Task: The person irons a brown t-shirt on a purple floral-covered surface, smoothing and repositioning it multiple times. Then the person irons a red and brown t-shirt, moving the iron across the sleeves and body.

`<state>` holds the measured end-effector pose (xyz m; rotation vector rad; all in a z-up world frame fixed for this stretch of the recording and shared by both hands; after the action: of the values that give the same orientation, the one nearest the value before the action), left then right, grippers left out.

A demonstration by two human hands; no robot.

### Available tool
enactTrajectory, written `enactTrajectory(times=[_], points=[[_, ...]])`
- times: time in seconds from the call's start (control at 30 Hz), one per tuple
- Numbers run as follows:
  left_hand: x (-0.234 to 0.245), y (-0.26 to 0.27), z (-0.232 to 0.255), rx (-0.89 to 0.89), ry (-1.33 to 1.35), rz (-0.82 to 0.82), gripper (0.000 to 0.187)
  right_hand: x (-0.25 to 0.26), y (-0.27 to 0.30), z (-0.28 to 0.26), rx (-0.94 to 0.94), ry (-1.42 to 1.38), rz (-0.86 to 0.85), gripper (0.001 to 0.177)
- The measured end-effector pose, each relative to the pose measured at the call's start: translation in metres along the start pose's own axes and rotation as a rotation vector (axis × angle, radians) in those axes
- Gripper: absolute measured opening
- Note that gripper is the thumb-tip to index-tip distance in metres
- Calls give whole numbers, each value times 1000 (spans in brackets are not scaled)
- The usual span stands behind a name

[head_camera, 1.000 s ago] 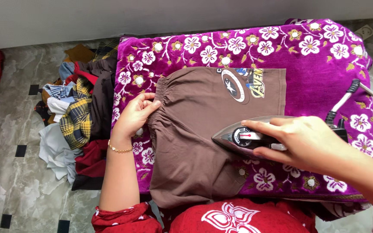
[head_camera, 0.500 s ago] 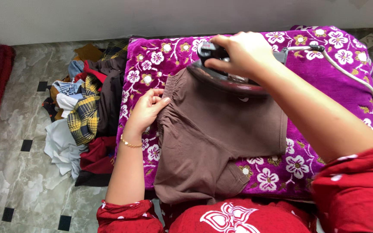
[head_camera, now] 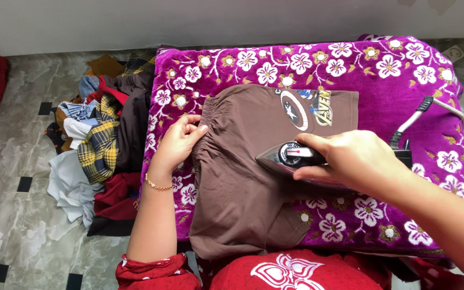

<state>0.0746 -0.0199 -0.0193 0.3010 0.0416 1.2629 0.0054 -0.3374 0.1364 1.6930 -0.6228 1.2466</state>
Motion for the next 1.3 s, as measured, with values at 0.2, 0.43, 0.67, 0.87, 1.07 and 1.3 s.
enactTrajectory(times=[0.2,0.43,0.67,0.87,1.07,1.3], points=[[-1,1,0,-2,21,-16,45,21,-22,-10,45,39,227,70],[2,-2,-3,5,41,-9,43,54,-121,-20,73,-94,326,67],[2,-3,-4,-19,86,-33,41,33,-71,-22,52,-114,64,64],[4,3,-2,7,73,-43,43,8,8,-15,81,-34,80,74],[4,5,3,-1,29,-37,45,10,1,-15,146,-17,274,67],[3,1,-1,5,26,-31,44,43,-87,-41,182,31,478,69]])
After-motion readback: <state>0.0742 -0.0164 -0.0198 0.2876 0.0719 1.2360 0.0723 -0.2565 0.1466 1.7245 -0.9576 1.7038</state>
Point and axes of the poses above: each hand's wrist, its own y-axis away from the middle knuckle, its own x-axis out of the back of the hand, z = x × y, the point moved 8 cm from there along -y, towards the middle knuckle, and after that the axes turned 11 degrees about -z, right-handed, at the moved point
